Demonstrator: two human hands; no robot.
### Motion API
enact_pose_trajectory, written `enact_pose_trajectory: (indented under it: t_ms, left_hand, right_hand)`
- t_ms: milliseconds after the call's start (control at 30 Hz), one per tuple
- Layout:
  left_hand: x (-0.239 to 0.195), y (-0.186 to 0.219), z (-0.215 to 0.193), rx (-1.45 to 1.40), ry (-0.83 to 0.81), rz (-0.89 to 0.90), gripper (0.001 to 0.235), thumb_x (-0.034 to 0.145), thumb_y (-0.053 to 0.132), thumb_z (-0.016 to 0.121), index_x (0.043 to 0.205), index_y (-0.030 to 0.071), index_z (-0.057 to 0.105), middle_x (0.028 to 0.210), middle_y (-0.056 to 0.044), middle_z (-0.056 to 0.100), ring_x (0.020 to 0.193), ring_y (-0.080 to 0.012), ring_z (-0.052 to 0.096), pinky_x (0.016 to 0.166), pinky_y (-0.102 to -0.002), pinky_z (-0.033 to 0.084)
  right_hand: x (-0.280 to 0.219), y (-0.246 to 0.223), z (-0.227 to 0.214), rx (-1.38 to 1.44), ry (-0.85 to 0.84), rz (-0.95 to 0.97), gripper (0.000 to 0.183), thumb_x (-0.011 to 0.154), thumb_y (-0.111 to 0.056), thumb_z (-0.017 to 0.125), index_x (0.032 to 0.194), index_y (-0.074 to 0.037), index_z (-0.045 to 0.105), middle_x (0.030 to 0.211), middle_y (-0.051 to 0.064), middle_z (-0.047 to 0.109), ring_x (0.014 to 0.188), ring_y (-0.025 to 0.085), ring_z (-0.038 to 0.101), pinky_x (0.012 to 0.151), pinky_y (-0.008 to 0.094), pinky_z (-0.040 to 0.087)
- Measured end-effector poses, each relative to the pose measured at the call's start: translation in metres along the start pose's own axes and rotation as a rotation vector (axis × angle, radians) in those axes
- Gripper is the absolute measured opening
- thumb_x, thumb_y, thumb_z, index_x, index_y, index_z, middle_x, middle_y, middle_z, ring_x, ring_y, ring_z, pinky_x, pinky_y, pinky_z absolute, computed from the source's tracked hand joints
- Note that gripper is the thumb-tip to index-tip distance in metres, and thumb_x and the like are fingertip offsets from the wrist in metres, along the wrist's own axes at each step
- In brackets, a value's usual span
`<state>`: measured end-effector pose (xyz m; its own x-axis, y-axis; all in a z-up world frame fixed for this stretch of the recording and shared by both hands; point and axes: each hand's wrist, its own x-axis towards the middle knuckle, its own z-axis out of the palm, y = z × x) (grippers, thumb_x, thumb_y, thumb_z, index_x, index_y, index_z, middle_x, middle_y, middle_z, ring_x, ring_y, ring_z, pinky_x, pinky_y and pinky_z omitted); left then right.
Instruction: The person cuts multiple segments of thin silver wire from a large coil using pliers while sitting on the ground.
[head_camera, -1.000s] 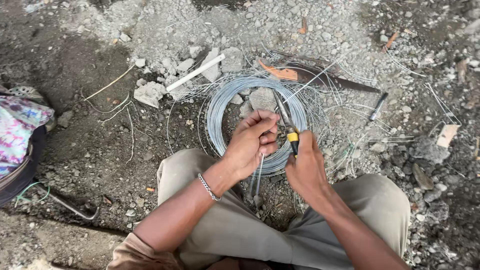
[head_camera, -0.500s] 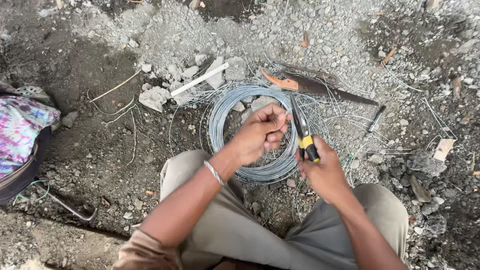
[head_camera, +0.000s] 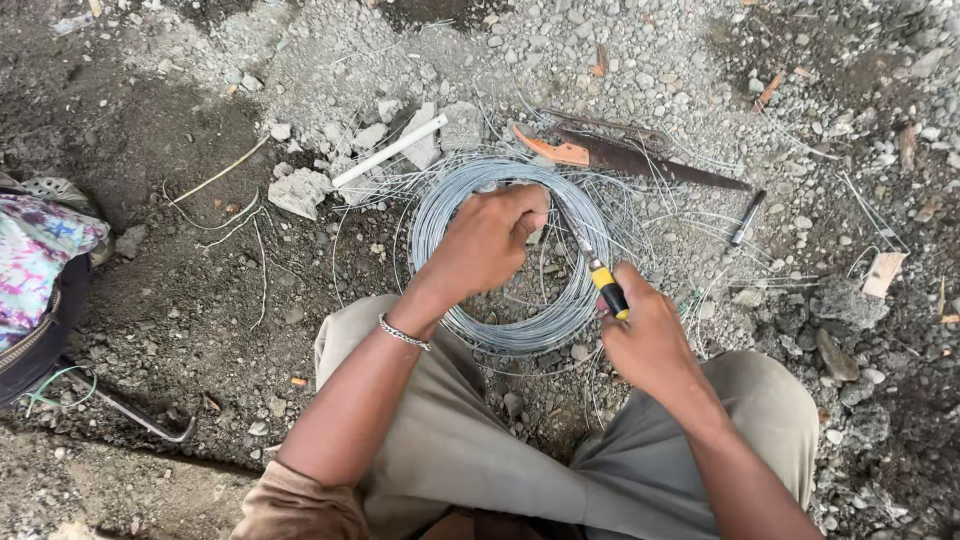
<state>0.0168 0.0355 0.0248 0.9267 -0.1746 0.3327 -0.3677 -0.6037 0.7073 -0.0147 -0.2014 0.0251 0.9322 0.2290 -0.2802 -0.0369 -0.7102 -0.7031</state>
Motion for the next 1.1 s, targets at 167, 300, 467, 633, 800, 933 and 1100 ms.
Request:
enact_pose_trajectory:
  t_ms: [167, 300, 467, 633, 800, 933, 1100]
  left_hand:
    - [-0.005, 0.011, 0.033, -0.789, 0.025, -0.34, 0.004, 0.104, 0.009, 0.061, 0.102, 0.006, 0.06, 0.082, -0.003, 0.062, 0.066, -0.0096, 0.051, 0.057, -0.028, 0.043]
    - [-0.015, 0.017, 0.04, -1.076, 0.044, -0.456, 0.01, 0.106, 0.014, 0.058, 0.109, 0.005, 0.058, 0.084, -0.002, 0.057, 0.061, -0.0057, 0.047, 0.051, -0.023, 0.041]
    - [-0.019, 0.013, 0.033, -1.169, 0.044, -0.518, 0.01, 0.106, 0.014, 0.058, 0.106, 0.004, 0.058, 0.084, -0.002, 0.058, 0.061, -0.0045, 0.045, 0.051, -0.022, 0.038]
    - [-0.022, 0.012, 0.036, -1.22, 0.026, -0.495, 0.009, 0.106, 0.014, 0.059, 0.103, 0.005, 0.056, 0.084, -0.001, 0.057, 0.06, -0.0034, 0.043, 0.05, -0.021, 0.035]
    - [-0.02, 0.024, 0.017, -0.208, 0.202, -0.118, 0.008, 0.098, -0.001, 0.063, 0.103, 0.005, 0.06, 0.084, -0.008, 0.066, 0.065, -0.015, 0.06, 0.058, -0.029, 0.046]
    - [-0.013, 0.037, 0.008, 0.29, 0.145, 0.126, 0.034, 0.075, -0.005, 0.061, 0.109, -0.003, 0.056, 0.099, -0.021, 0.066, 0.077, -0.035, 0.068, 0.065, -0.042, 0.054]
    - [-0.004, 0.001, -0.012, 0.089, 0.033, 0.21, 0.008, 0.095, -0.001, 0.063, 0.102, 0.002, 0.062, 0.093, -0.015, 0.067, 0.083, -0.0324, 0.067, 0.071, -0.043, 0.053]
  right_hand:
    - [0.009, 0.008, 0.018, 0.389, -0.003, -0.09, 0.021, 0.082, 0.01, 0.058, 0.096, -0.004, 0.052, 0.095, 0.01, 0.071, 0.078, 0.018, 0.067, 0.066, 0.035, 0.056]
    - [0.005, 0.012, 0.035, 0.598, -0.044, -0.136, 0.023, 0.083, 0.014, 0.054, 0.095, -0.003, 0.045, 0.099, 0.01, 0.066, 0.079, 0.015, 0.066, 0.067, 0.032, 0.057]
    - [0.008, 0.005, 0.033, 0.596, -0.09, -0.167, 0.023, 0.083, 0.014, 0.053, 0.095, -0.004, 0.046, 0.099, 0.01, 0.067, 0.077, 0.014, 0.066, 0.067, 0.032, 0.057]
    - [0.001, -0.001, 0.029, 0.408, -0.042, -0.046, 0.019, 0.085, 0.01, 0.056, 0.099, -0.001, 0.053, 0.088, 0.018, 0.063, 0.07, 0.025, 0.062, 0.059, 0.041, 0.05]
    - [-0.003, -0.01, 0.022, -0.068, 0.215, -0.222, 0.029, 0.082, 0.007, 0.061, 0.108, 0.003, 0.048, 0.093, 0.025, 0.059, 0.077, 0.044, 0.063, 0.067, 0.054, 0.048]
    - [-0.001, -0.009, 0.019, -0.172, 0.307, -0.426, 0.04, 0.075, 0.008, 0.062, 0.112, 0.006, 0.047, 0.099, 0.028, 0.057, 0.085, 0.051, 0.063, 0.069, 0.056, 0.05]
    - [0.007, -0.005, 0.013, -0.016, 0.116, -0.227, 0.026, 0.081, 0.007, 0.06, 0.106, 0.004, 0.053, 0.087, 0.021, 0.062, 0.073, 0.037, 0.064, 0.063, 0.047, 0.05]
